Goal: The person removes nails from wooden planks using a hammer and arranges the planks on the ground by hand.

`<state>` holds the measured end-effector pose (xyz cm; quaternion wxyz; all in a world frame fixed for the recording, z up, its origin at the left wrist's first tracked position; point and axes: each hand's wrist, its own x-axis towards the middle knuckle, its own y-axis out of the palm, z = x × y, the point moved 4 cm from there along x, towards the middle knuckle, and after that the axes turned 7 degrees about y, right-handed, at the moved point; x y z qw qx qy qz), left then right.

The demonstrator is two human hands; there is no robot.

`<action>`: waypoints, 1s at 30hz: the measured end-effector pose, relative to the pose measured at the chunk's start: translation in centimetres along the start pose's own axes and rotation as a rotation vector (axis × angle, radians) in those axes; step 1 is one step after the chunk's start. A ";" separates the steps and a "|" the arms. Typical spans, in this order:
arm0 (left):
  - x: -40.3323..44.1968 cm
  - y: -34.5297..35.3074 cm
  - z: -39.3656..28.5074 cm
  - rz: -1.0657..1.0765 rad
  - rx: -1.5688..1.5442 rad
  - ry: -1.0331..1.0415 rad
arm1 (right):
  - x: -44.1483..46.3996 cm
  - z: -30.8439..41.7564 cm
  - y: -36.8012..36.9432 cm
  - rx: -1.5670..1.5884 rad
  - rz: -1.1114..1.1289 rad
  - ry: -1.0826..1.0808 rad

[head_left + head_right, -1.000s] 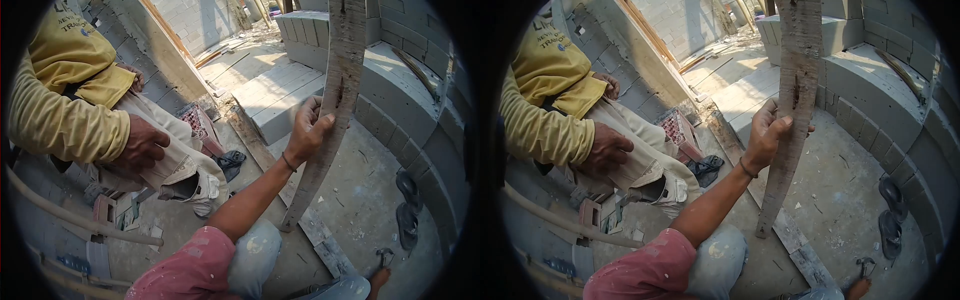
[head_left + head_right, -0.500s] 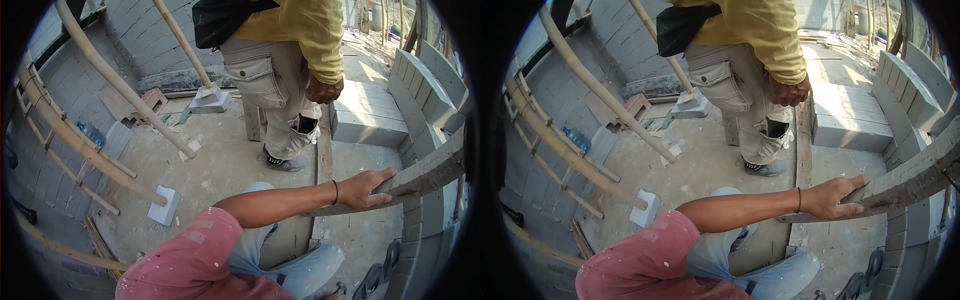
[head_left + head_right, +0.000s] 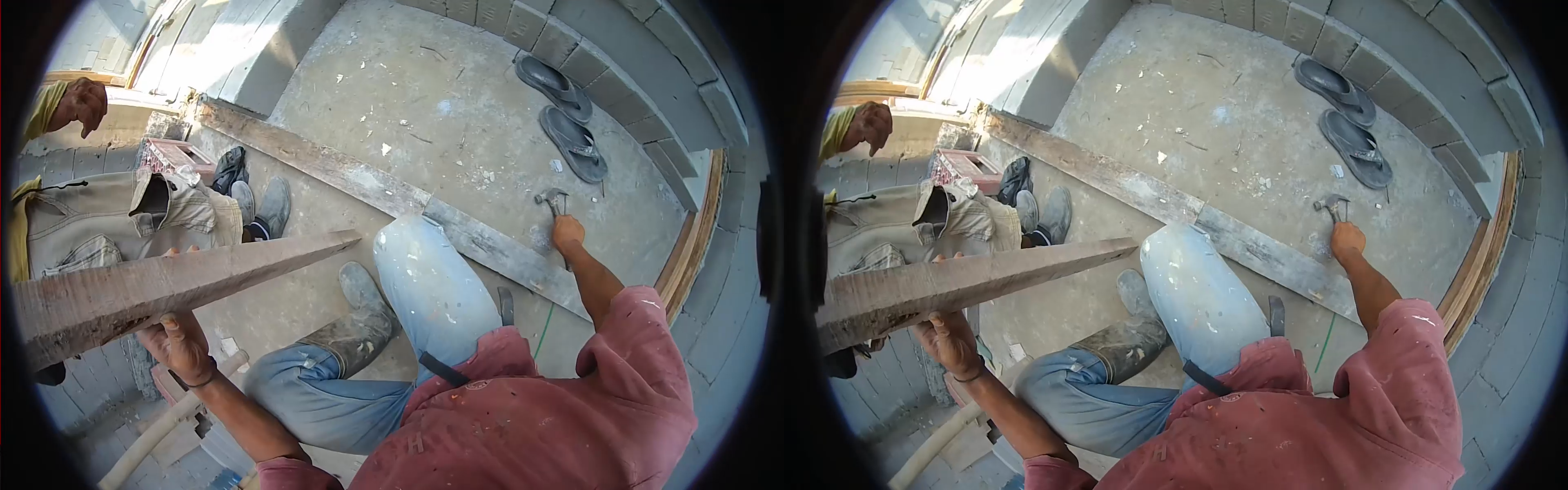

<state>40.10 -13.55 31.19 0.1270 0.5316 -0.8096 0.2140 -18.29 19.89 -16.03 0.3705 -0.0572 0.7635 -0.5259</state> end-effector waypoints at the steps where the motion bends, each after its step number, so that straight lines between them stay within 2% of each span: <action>1: 0.1 -1.2 0.1 0.027 0.018 -0.012 | -0.4 0.0 -1.0 0.046 -0.019 0.034; 3: 0.3 -1.6 0.0 -0.003 0.035 -0.040 | -0.9 2.4 -0.8 0.128 -0.101 0.033; 5: -0.1 -2.4 0.1 0.008 0.034 -0.046 | -5.2 9.5 -2.8 0.442 -0.241 -0.235; 8: -0.4 -2.3 0.0 -0.010 0.032 -0.034 | -9.3 20.3 -2.0 0.604 -0.269 -0.671; 11: -0.7 -2.7 0.0 -0.045 0.055 -0.036 | -10.7 26.2 -2.4 0.507 -0.308 -0.694; 13: -1.2 -3.4 0.0 -0.022 0.058 -0.021 | -10.2 27.9 -0.9 0.324 -0.197 -0.615; 14: -1.6 -3.8 -0.1 -0.011 0.059 -0.002 | -10.1 28.1 -0.4 0.325 -0.191 -0.607; 15: -2.4 -4.7 0.0 -0.121 0.100 -0.055 | -9.8 28.1 -0.1 0.362 -0.159 -0.602; 16: -3.1 -5.2 -0.1 -0.126 0.099 -0.061 | -9.7 28.1 -0.1 0.395 -0.128 -0.602; 18: -4.0 -6.0 -0.3 -0.094 0.036 -0.009 | -9.5 28.3 -0.5 0.408 -0.096 -0.583; 19: -3.7 -5.6 -0.3 0.058 -0.047 0.017 | -9.5 28.4 -0.5 0.427 -0.064 -0.558; 22: -4.5 -5.7 -0.8 0.109 0.028 0.034 | -9.6 28.7 -0.2 0.406 -0.081 -0.542; 29: -5.3 -5.4 -1.2 -0.093 0.052 -0.014 | -10.0 31.1 -1.2 0.370 -0.135 -0.452; 30: -4.8 -4.8 -1.4 0.039 -0.003 0.006 | -9.5 31.7 -1.1 0.393 -0.147 -0.496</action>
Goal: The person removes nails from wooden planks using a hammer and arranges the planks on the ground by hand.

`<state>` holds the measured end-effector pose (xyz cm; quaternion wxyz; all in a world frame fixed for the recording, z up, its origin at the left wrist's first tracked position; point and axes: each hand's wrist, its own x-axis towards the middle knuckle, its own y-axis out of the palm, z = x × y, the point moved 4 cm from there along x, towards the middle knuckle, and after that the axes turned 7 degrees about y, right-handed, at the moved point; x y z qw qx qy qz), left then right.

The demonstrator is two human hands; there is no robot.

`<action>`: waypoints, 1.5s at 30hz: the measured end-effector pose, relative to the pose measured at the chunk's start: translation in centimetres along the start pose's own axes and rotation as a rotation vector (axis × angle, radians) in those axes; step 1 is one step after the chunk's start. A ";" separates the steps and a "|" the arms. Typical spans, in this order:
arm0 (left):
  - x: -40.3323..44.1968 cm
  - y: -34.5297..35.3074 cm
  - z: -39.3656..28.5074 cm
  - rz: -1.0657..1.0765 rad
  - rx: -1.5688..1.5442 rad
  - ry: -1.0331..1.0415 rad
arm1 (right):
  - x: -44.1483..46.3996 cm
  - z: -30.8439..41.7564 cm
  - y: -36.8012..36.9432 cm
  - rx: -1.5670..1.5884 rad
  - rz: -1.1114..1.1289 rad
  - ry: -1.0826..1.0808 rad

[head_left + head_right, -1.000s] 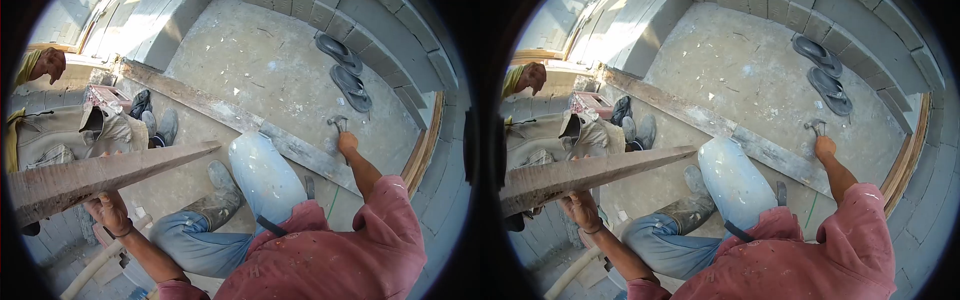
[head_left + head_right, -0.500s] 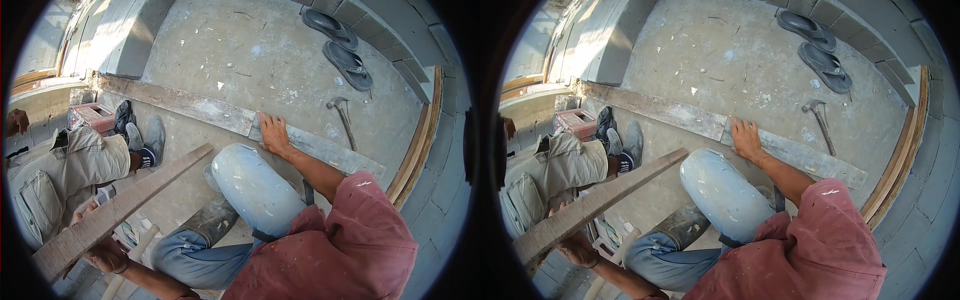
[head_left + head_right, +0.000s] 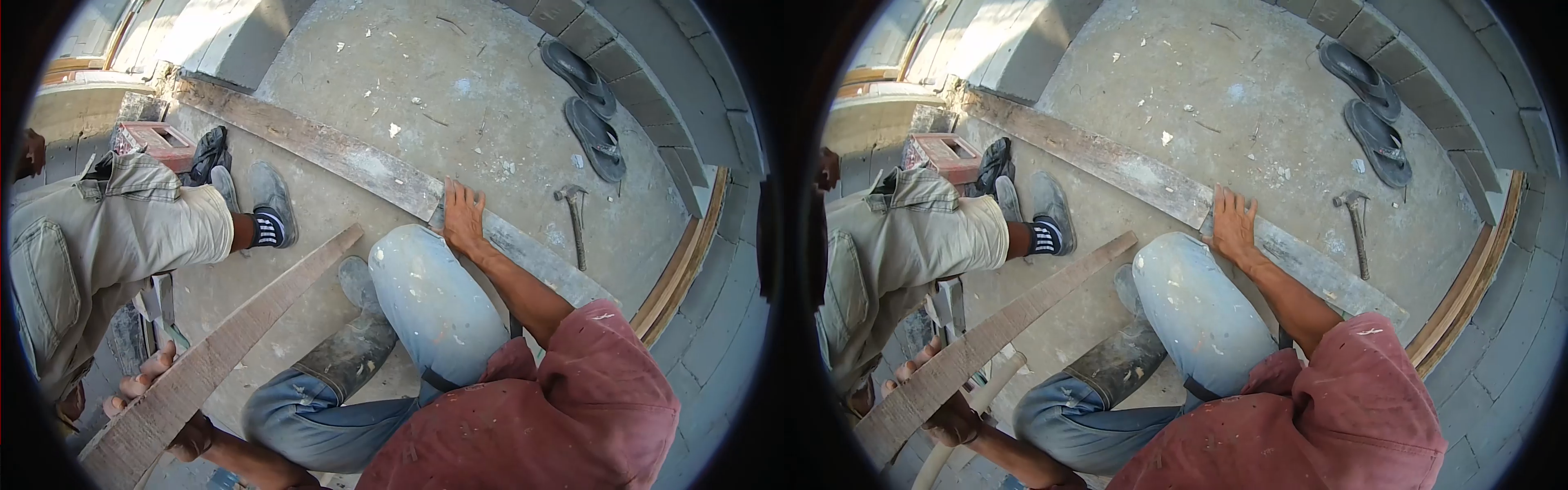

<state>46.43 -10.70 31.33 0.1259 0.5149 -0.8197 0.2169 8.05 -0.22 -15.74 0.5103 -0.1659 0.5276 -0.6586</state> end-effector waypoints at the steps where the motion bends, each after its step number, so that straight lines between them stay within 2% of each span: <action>1: 0.4 0.7 -0.3 0.132 -0.054 0.019 | 0.5 0.2 0.2 0.024 -0.007 -0.044; 8: -0.9 0.4 -0.5 -0.002 -0.139 0.001 | 1.9 -0.8 1.7 0.077 -0.021 -0.100; 11: -2.7 -0.1 -0.7 -0.079 -0.072 -0.010 | 1.4 -0.6 2.3 -0.026 -0.056 -0.108; 14: -4.2 -1.0 -0.3 -0.110 -0.141 0.008 | 1.3 -0.4 2.6 -0.029 -0.174 -0.001; 17: -4.3 -0.7 -0.4 -0.070 -0.144 -0.027 | 1.2 -0.2 2.4 -0.056 -0.131 0.008; 19: -4.5 -0.6 -0.6 -0.073 -0.127 -0.034 | 1.0 0.2 1.5 0.067 -0.094 0.021; 23: -3.6 -0.6 -0.5 -0.011 -0.120 -0.029 | 1.1 0.1 1.1 0.117 -0.053 0.048; 26: -3.0 -0.4 -0.2 -0.013 -0.171 0.015 | 0.8 -0.1 1.1 0.116 -0.061 -0.002; 28: -2.1 1.5 -0.2 -0.008 -0.161 0.036 | 0.6 -0.3 1.0 0.055 -0.162 -0.145; 29: -1.7 2.3 -0.4 -0.001 -0.152 0.052 | 0.5 -0.4 1.0 0.058 -0.165 -0.148; 31: -1.6 2.3 -0.4 0.022 -0.139 0.054 | 0.3 -0.9 1.6 -0.008 -0.079 -0.160; 34: -2.7 2.0 -0.2 0.052 -0.111 0.052 | 0.4 -1.1 1.9 0.075 -0.113 -0.204; 36: -3.2 1.6 -0.1 0.059 -0.096 0.051 | -0.2 -0.6 1.0 0.012 -0.088 -0.225; 40: -3.2 1.4 -0.2 0.073 -0.222 0.068 | -2.1 -0.4 0.2 -0.172 -0.072 -0.292; 45: -3.5 0.5 -0.2 0.063 -0.312 0.054 | -1.6 -0.9 0.4 -0.143 0.003 -0.287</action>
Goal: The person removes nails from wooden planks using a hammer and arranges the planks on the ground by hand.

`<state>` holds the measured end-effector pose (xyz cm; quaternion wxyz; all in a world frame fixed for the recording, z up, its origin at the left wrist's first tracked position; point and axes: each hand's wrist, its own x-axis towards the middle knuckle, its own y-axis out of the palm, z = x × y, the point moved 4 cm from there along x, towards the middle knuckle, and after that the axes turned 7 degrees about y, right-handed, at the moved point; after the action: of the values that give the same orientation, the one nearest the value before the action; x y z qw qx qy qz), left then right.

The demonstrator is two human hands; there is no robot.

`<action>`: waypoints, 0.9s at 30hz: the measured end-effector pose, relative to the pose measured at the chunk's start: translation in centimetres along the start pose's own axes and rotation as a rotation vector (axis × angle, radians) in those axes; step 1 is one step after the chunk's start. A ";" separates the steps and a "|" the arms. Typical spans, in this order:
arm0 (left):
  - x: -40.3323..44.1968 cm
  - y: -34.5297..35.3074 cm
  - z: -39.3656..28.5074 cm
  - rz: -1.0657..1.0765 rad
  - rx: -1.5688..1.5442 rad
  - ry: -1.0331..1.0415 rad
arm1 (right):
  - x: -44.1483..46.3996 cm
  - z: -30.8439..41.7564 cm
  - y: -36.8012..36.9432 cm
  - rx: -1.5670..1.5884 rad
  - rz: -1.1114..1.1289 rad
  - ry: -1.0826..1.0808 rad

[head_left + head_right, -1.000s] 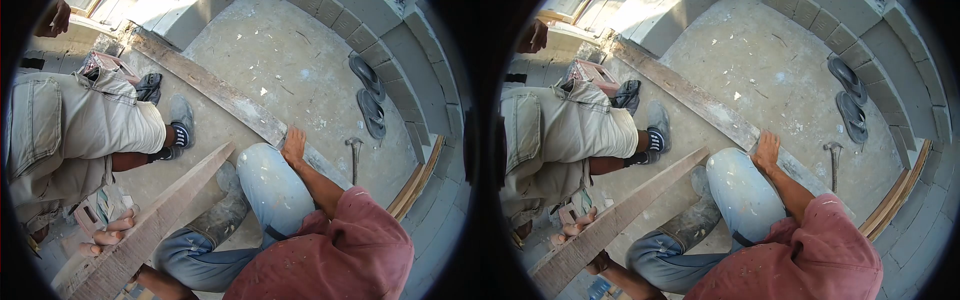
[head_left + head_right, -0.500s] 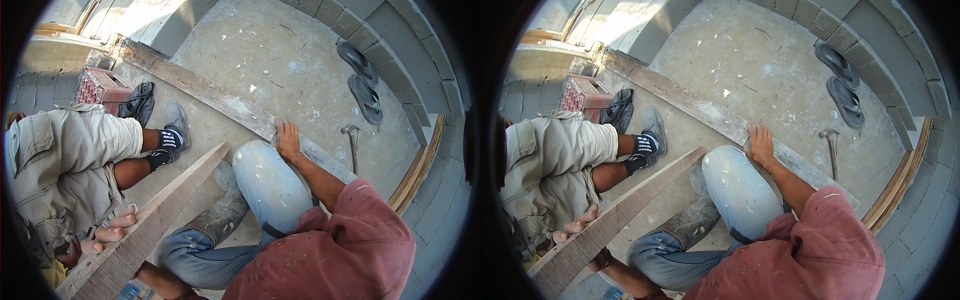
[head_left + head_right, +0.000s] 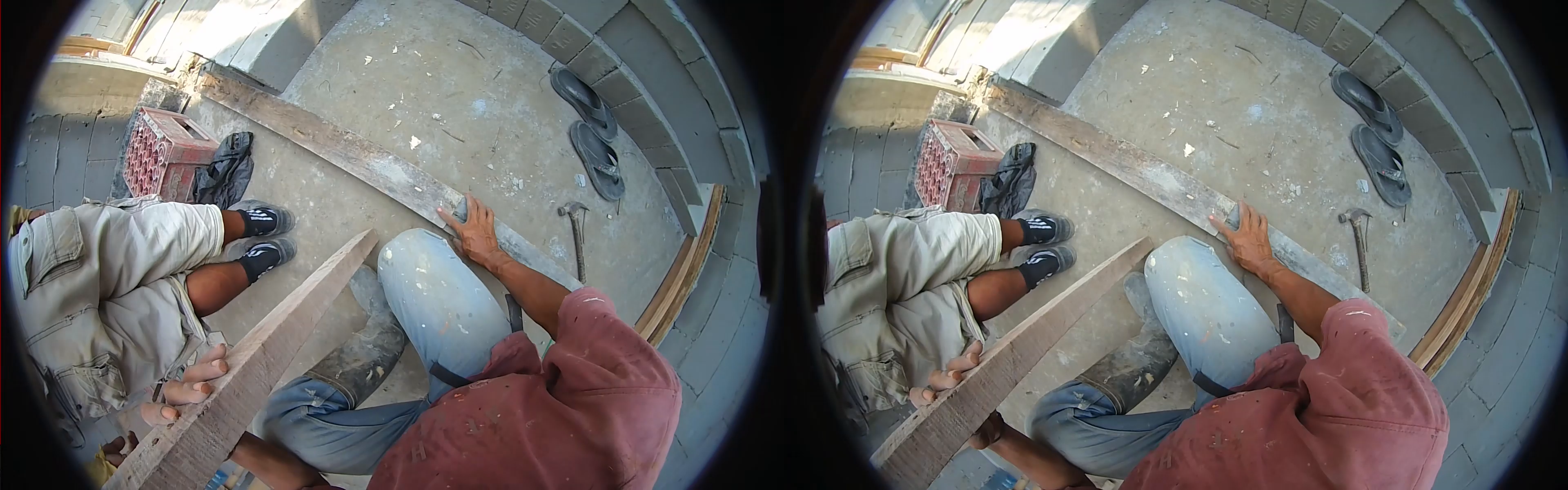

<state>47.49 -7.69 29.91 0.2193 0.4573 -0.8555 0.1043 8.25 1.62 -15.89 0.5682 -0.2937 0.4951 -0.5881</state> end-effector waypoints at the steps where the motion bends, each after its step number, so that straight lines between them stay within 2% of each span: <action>1: -0.1 0.1 -0.1 -0.023 0.001 -0.001 | 0.1 0.0 -0.2 0.015 0.012 -0.010; 12: 0.1 -0.7 0.1 -0.058 -0.024 0.004 | 0.2 -0.4 0.1 0.085 0.007 -0.011; 14: -0.6 -1.7 0.1 -0.072 0.161 -0.087 | 0.2 -0.6 0.2 0.097 0.002 -0.008; 17: -0.7 -1.9 0.0 -0.063 0.077 -0.095 | 0.4 -0.2 -0.2 0.080 -0.043 -0.035; 19: -0.4 -1.4 0.1 -0.059 0.081 -0.078 | 1.4 0.0 0.0 0.062 -0.041 0.115; 22: 0.2 -0.6 0.2 -0.063 0.102 -0.050 | 3.2 0.3 0.9 0.052 -0.011 0.212; 24: 0.7 -0.4 0.3 -0.063 0.115 -0.039 | 3.1 0.5 1.1 0.045 -0.038 0.210; 27: 1.7 0.2 0.6 0.057 0.173 0.003 | 3.3 0.2 1.6 -0.006 -0.056 0.207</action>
<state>46.32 -9.08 30.19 0.1770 0.4498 -0.8557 0.1848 8.41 -1.41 -17.97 0.4964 -0.2469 0.5443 -0.6296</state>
